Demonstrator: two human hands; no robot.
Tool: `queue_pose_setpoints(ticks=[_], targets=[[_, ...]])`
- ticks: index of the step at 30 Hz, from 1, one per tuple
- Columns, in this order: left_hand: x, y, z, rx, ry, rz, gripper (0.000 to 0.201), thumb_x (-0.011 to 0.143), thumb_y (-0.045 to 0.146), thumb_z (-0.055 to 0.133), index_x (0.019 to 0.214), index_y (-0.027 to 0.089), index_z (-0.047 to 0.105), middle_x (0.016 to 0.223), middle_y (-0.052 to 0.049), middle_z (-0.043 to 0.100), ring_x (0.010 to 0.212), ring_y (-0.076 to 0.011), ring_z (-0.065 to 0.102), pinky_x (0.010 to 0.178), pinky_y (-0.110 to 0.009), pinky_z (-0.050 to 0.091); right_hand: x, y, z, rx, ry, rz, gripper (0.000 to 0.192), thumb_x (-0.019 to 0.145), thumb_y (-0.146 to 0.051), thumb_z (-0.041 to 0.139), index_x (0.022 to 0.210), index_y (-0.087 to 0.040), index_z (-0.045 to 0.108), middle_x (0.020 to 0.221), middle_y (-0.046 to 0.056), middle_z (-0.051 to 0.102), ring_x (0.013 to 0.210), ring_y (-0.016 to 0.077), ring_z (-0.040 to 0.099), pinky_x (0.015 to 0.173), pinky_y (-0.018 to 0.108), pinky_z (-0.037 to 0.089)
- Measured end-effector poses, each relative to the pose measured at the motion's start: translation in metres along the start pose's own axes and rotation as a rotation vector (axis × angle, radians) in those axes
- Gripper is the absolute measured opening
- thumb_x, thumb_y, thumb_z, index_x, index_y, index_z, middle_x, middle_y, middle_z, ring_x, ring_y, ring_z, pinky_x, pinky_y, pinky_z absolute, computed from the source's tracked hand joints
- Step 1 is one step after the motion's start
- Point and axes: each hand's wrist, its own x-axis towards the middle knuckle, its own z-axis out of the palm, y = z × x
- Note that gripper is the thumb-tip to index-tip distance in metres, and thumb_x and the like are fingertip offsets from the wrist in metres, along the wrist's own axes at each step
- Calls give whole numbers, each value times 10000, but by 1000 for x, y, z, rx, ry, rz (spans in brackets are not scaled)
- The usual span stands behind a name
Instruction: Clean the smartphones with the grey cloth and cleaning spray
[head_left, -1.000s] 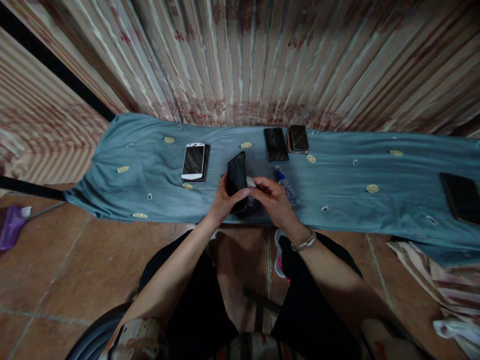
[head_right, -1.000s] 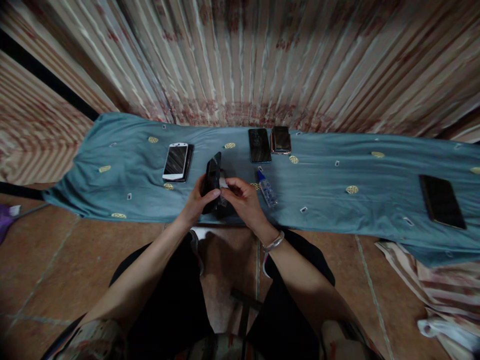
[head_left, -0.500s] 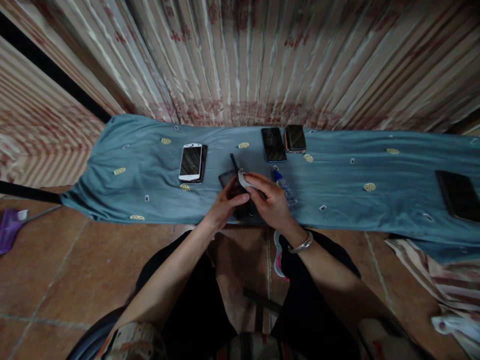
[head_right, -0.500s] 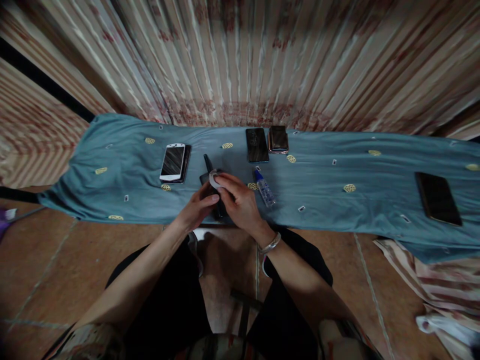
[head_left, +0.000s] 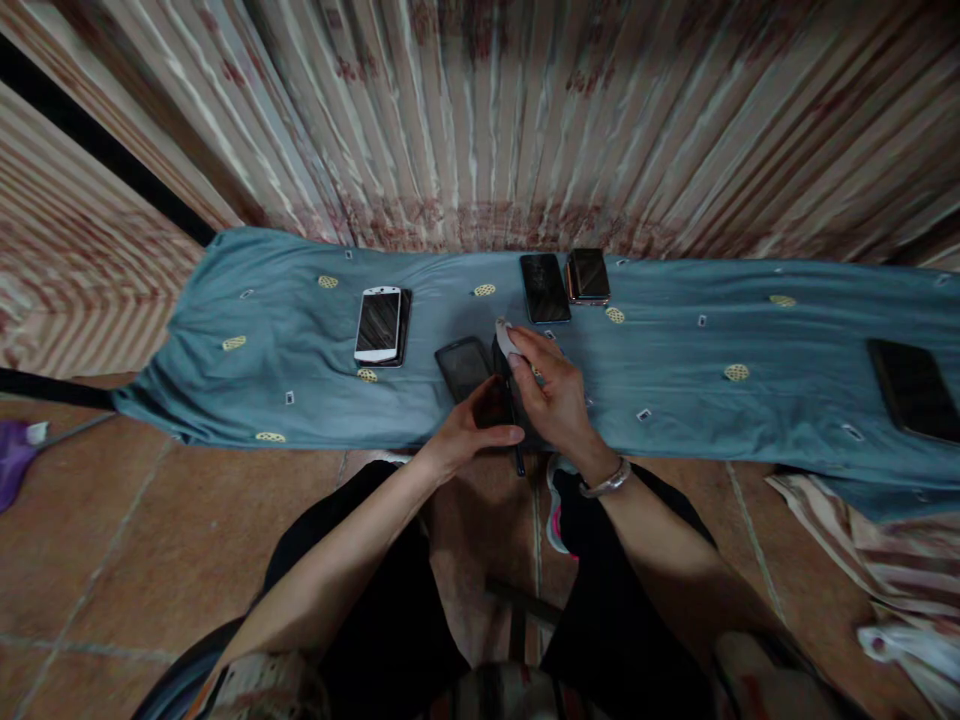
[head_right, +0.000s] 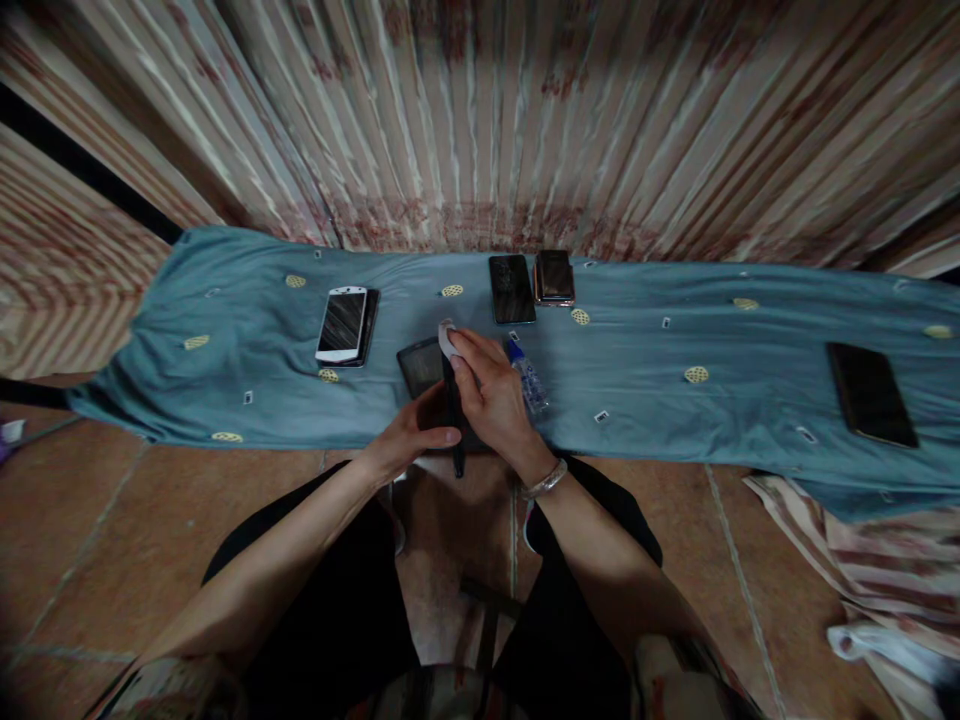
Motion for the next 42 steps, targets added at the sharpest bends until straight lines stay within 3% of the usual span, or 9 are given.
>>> queue_pose_setpoints(ticks=[5,15,24,31,42], targets=[[-3,-1,1,21,-54,-20,800,521,273,890,1270,169,629,1299,-121,636,1274,-317,512,1116,-454,319,2,6,-1,40,-21,58,362,985,-357,424,1270,-272,630,1251,52,676,1195,230,594,1057,445,451],[-11,10,4,-55,-97,-41,644,527,270,878,1138,176,699,1147,-94,702,1206,-298,557,1052,-407,382,4,20,3,112,-67,161,323,954,-369,471,1152,-249,695,1126,48,730,1065,224,655,961,392,502],[-10,16,0,-227,-97,-107,539,544,305,858,1037,167,691,982,-83,725,1013,-260,644,879,-366,481,3,17,6,216,-113,356,355,940,-384,495,1183,-213,689,821,-1,733,709,179,658,669,298,524],[-8,16,-1,-281,-98,-135,490,544,370,868,949,151,700,894,-55,728,796,-183,666,787,-316,499,2,19,8,135,-50,199,327,930,-312,496,1191,-232,677,1208,66,702,1139,237,636,1006,413,486],[-5,10,-2,-238,-71,-157,538,544,352,860,1013,143,699,889,-52,726,767,-178,666,771,-305,489,3,7,5,55,-2,22,369,949,-260,464,1282,-264,624,1273,38,677,1188,214,609,1034,426,485]])
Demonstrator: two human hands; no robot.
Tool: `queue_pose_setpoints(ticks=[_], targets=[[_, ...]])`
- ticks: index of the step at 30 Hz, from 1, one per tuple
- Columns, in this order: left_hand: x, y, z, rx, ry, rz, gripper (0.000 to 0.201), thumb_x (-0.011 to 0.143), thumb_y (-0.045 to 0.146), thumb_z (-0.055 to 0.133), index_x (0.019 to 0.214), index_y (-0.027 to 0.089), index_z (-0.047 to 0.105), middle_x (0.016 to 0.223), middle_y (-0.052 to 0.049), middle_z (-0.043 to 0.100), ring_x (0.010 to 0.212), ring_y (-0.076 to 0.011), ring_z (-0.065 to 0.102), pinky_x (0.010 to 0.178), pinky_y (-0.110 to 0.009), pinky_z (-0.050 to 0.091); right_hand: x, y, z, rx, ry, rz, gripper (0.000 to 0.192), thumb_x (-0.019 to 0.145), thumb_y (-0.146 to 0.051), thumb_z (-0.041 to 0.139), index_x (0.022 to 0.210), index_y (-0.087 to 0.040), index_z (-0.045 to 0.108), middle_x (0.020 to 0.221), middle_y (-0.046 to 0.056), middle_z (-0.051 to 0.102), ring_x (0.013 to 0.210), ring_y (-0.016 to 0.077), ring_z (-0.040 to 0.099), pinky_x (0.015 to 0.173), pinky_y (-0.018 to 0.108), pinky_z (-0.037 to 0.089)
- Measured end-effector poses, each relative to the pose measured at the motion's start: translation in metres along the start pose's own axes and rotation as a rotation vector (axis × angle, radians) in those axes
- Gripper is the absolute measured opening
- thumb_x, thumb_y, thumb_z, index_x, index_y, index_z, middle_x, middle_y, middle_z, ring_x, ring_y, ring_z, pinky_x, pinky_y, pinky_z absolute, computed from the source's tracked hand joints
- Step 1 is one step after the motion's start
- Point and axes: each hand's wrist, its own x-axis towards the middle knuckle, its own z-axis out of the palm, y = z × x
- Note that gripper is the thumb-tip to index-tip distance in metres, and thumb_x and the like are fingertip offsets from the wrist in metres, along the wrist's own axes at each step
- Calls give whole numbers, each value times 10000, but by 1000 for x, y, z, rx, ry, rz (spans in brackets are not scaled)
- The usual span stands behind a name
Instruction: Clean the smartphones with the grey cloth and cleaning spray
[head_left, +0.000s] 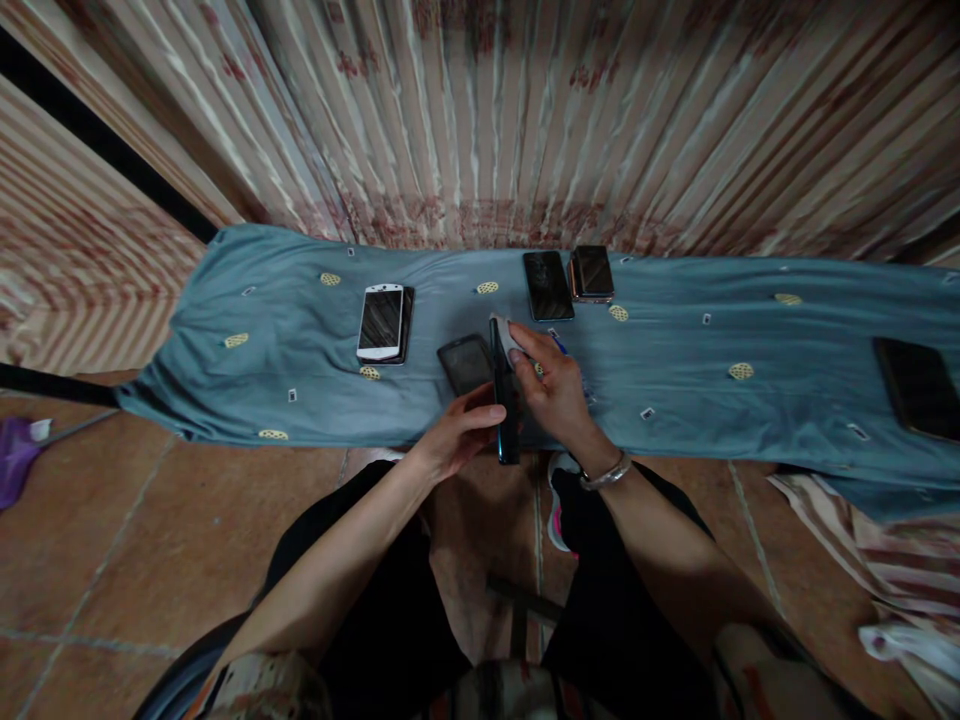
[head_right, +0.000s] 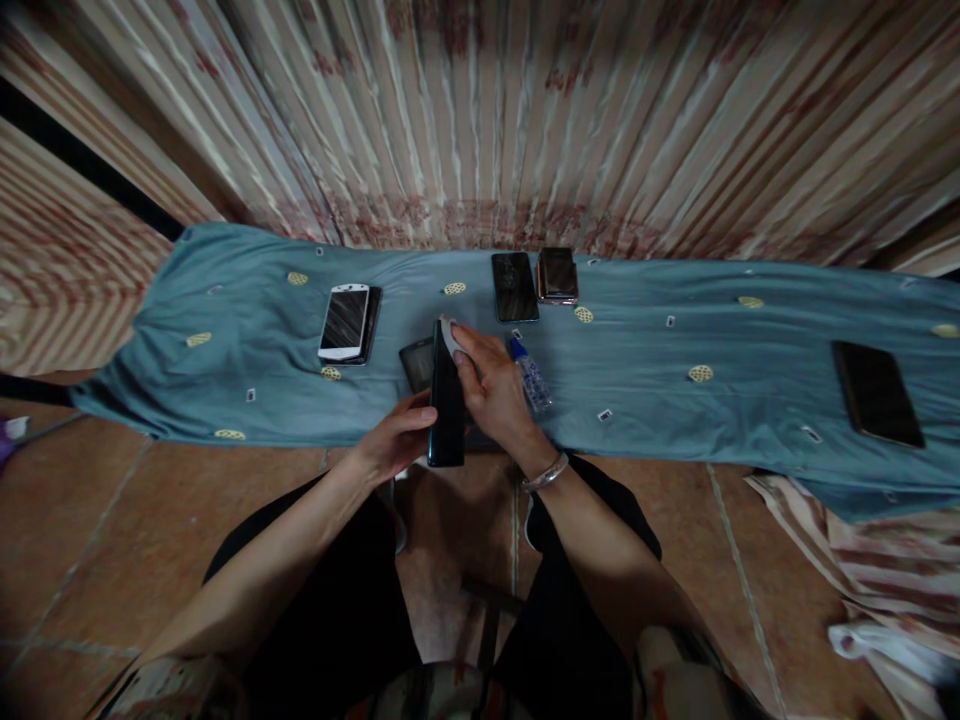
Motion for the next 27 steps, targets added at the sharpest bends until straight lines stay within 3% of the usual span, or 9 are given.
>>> queue_pose_setpoints(ticks=[6,16,23,27], targets=[[2,1,0,2,8,7,495,526,325,874,966,155,724,784,-28,720,806,-180,662,803,-296,476,-1,-5,-4,-44,-48,-32,388,979,-265,412,1322,-287,591,1332,33,636,1251,220,566,1080,462,449],[7,8,-11,20,63,87,479,570,364,846,980,147,725,936,-69,744,919,-240,675,773,-316,474,-6,-17,0,-51,-134,-114,379,983,-219,405,1297,-260,612,1312,53,654,1224,209,589,1035,435,486],[11,10,-20,-26,95,164,421,560,355,851,920,168,738,863,-29,733,829,-191,655,762,-302,468,-11,-26,2,-8,-155,-160,385,981,-184,395,1291,-253,611,1288,56,668,1201,195,603,1016,421,499],[10,10,-18,-50,103,135,380,552,361,853,852,161,732,802,-21,722,755,-168,639,736,-294,461,-12,-27,3,-28,-163,-131,402,980,-189,386,1311,-270,599,1304,42,658,1222,206,586,1039,448,484]])
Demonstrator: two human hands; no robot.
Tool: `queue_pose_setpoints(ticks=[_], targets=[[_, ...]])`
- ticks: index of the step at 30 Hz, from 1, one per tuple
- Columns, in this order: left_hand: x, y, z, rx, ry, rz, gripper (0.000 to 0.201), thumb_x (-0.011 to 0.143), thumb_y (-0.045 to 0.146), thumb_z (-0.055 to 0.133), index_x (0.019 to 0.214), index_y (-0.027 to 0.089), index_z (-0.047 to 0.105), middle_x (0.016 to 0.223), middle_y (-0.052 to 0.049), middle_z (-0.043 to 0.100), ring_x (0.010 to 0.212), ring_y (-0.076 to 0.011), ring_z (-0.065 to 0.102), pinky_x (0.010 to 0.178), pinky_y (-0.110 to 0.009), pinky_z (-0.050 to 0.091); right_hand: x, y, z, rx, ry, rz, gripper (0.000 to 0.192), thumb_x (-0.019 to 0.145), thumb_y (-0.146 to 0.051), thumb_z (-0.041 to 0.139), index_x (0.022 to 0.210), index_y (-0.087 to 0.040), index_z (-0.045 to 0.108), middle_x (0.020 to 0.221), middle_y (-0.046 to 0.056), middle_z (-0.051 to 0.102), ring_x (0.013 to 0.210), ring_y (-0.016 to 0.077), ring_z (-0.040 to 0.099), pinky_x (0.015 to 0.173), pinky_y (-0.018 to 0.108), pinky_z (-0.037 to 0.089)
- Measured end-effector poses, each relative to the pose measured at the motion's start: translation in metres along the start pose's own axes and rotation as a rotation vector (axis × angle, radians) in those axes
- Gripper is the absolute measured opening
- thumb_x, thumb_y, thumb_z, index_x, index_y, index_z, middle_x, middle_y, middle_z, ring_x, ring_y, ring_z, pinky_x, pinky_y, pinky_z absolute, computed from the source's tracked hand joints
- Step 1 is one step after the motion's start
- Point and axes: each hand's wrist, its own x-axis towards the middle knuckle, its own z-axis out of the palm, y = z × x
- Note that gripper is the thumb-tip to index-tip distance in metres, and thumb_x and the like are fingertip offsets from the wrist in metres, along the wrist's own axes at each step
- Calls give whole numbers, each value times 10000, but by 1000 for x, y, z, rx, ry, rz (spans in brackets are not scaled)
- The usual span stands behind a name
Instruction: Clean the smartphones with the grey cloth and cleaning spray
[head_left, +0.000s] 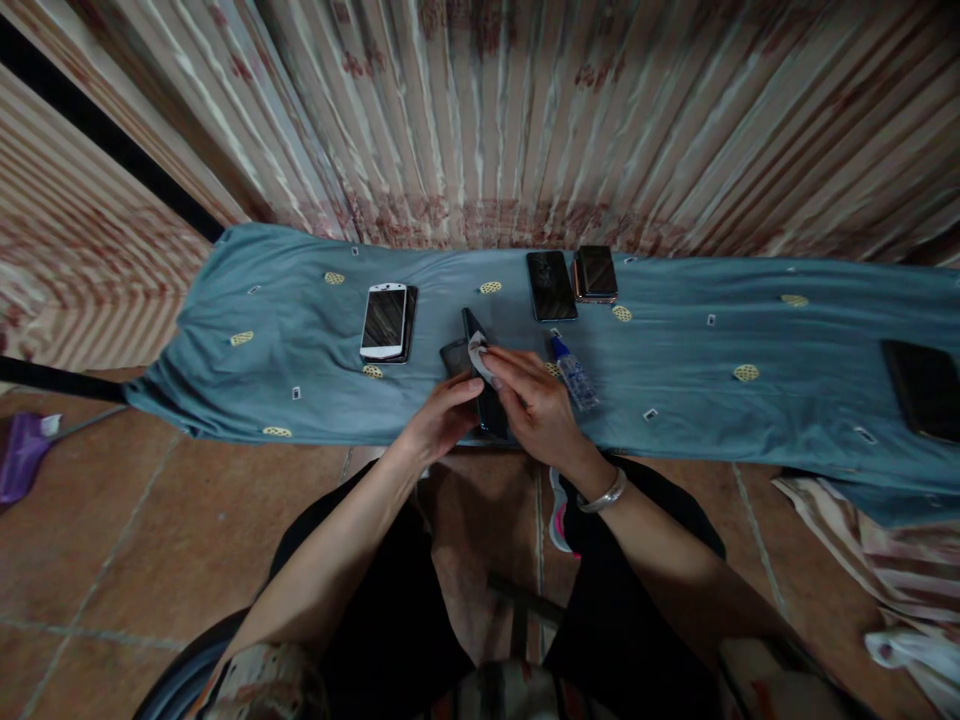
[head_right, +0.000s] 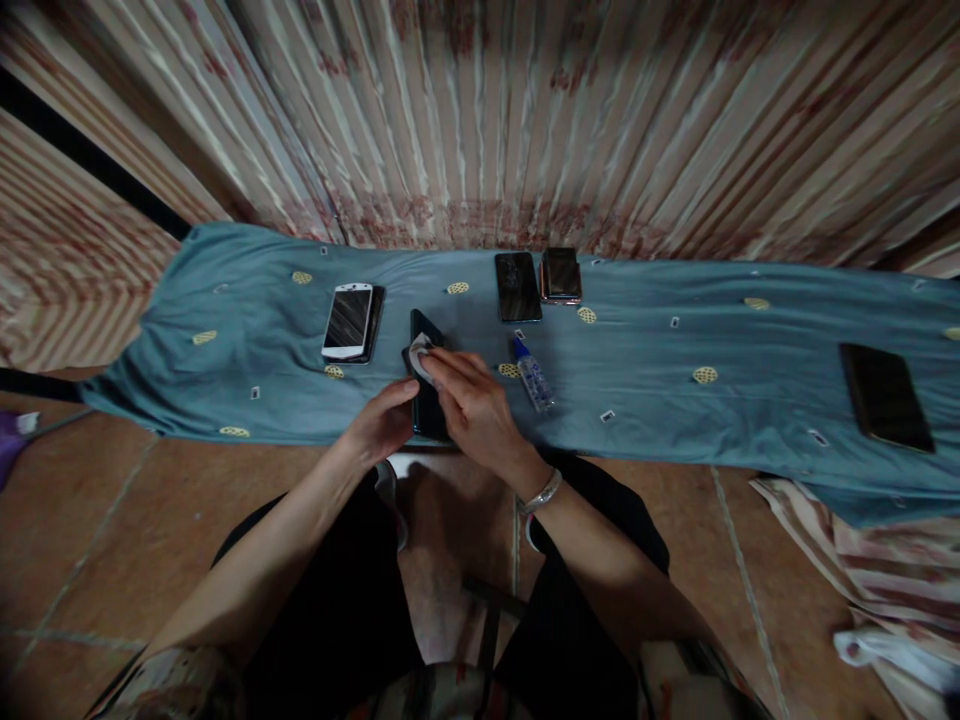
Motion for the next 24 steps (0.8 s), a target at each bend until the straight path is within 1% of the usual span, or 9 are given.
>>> queue_pose_setpoints(ticks=[6,13,18,24], targets=[[-7,-4,9,29,-45,-81,459,547,345,853,946,157,729,880,-53,739,847,-212,669,786,-325,477,3,10,-2,-62,33,15,407,990,-237,388,1357,-241,564,1352,76,621,1279,229,533,1093,489,427],[-13,-6,15,60,-111,-133,455,561,336,851,954,152,714,890,-65,743,836,-212,681,782,-316,486,8,23,-8,-76,20,71,413,1004,-315,377,1386,-267,525,1388,63,586,1316,232,495,1121,497,386],[-15,-4,16,51,-100,-140,452,521,314,870,911,151,710,846,-48,731,778,-183,666,779,-309,494,8,33,-7,-67,18,99,397,1000,-336,394,1356,-255,549,1309,78,640,1247,234,550,1077,476,426],[-17,3,17,87,-107,-112,432,563,324,839,934,148,705,857,-38,717,773,-179,667,827,-336,496,7,43,-2,-58,19,151,374,971,-299,434,1305,-249,594,1245,79,680,1170,251,594,1022,482,464]])
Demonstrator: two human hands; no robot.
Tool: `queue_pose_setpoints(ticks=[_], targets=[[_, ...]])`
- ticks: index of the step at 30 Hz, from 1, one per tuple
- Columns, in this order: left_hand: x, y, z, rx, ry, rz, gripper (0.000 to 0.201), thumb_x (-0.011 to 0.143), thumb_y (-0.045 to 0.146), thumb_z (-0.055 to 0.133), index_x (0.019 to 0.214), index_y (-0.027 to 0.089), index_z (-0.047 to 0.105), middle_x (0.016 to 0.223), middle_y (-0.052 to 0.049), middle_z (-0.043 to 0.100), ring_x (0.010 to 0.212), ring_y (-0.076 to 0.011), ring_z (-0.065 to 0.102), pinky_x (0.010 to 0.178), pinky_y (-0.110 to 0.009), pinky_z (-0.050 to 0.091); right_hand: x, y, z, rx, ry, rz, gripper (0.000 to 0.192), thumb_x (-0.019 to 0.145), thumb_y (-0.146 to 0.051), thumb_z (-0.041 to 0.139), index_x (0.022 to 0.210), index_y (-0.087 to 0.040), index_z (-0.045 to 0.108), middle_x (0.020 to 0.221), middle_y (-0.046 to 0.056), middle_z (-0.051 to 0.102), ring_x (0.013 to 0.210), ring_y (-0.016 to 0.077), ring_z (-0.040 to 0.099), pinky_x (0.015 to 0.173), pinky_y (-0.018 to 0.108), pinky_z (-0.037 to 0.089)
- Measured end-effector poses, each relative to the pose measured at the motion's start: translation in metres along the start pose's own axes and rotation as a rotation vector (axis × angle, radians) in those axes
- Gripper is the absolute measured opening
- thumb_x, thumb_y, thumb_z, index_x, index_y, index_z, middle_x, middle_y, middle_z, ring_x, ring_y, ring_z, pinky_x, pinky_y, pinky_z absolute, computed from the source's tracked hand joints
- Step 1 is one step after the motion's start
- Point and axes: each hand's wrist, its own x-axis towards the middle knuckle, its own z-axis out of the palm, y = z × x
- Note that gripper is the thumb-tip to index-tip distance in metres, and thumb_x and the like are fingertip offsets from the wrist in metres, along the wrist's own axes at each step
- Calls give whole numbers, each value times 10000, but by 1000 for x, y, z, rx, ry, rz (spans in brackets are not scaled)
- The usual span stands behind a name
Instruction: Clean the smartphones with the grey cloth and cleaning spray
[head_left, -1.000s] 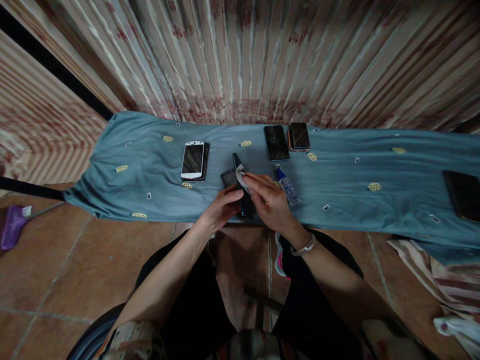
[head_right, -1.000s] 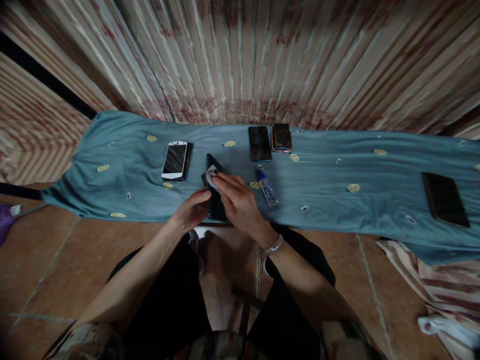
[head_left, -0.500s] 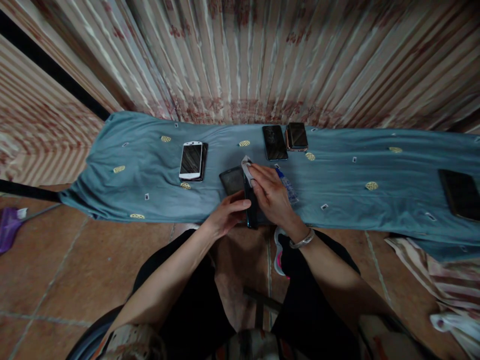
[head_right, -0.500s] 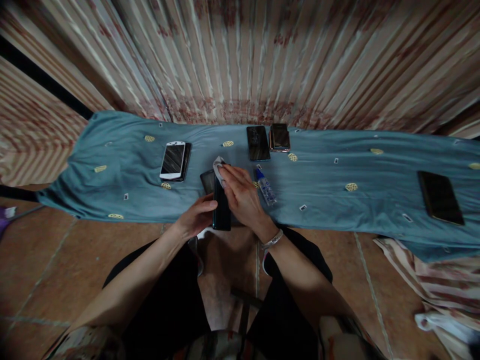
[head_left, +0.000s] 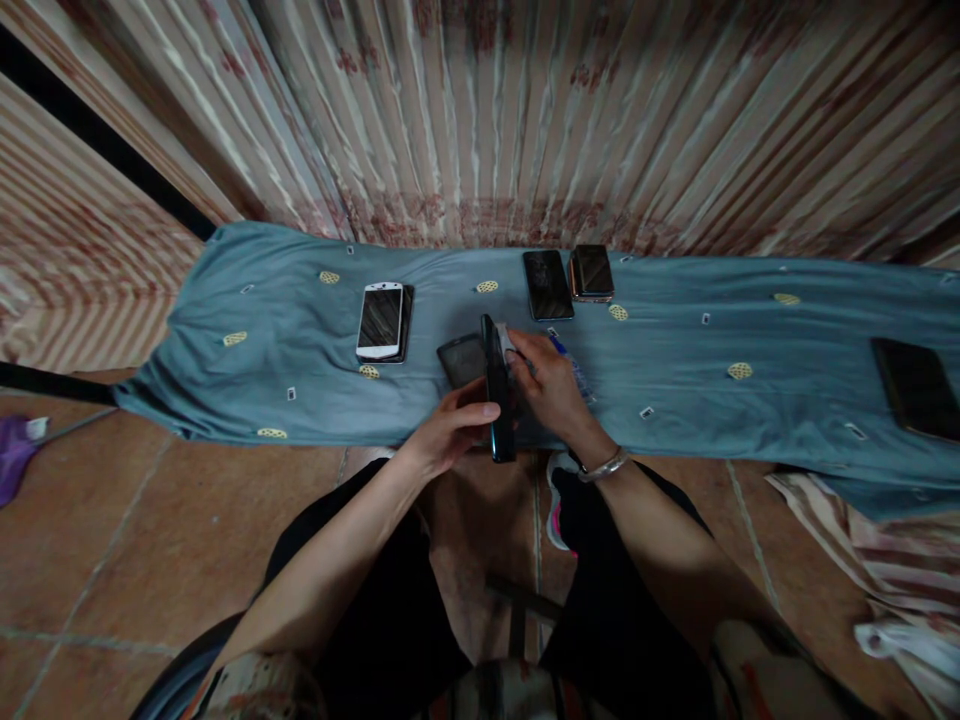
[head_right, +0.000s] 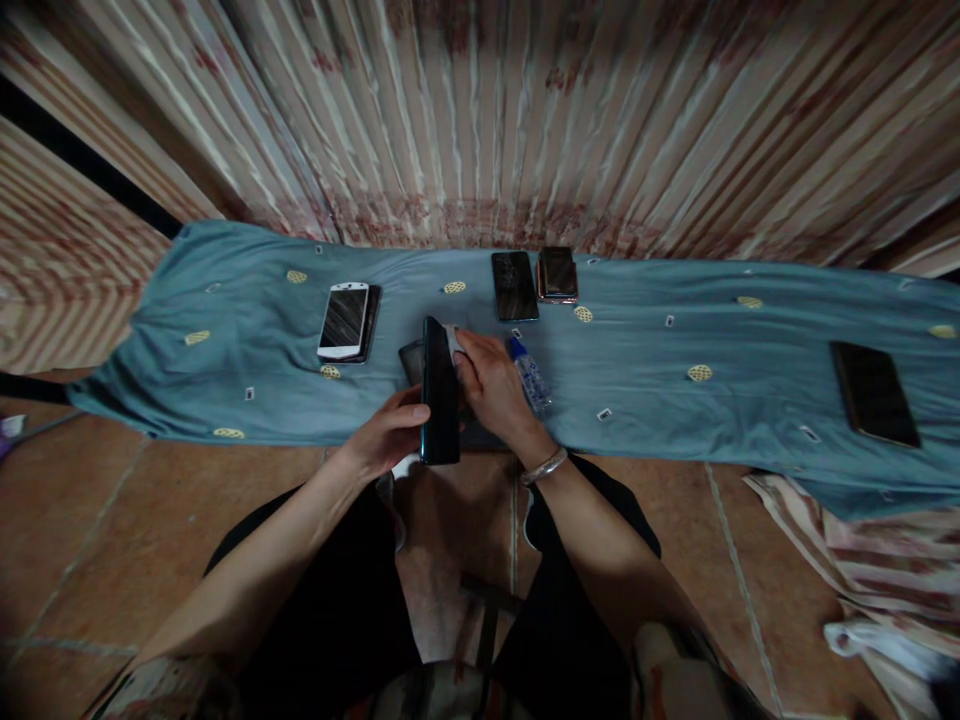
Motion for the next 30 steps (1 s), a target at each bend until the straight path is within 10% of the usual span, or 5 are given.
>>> queue_pose_setpoints(ticks=[30], targets=[[16,4,-26,-20,78,152,537,554,280,846,1062,180,701,1130,-71,710,1117,-283,624,942,-377,476,-6,-30,3,235,-25,-57,294,965,-257,492,1171,-259,702,1327,58,629,1178,194,623,1040,365,490]])
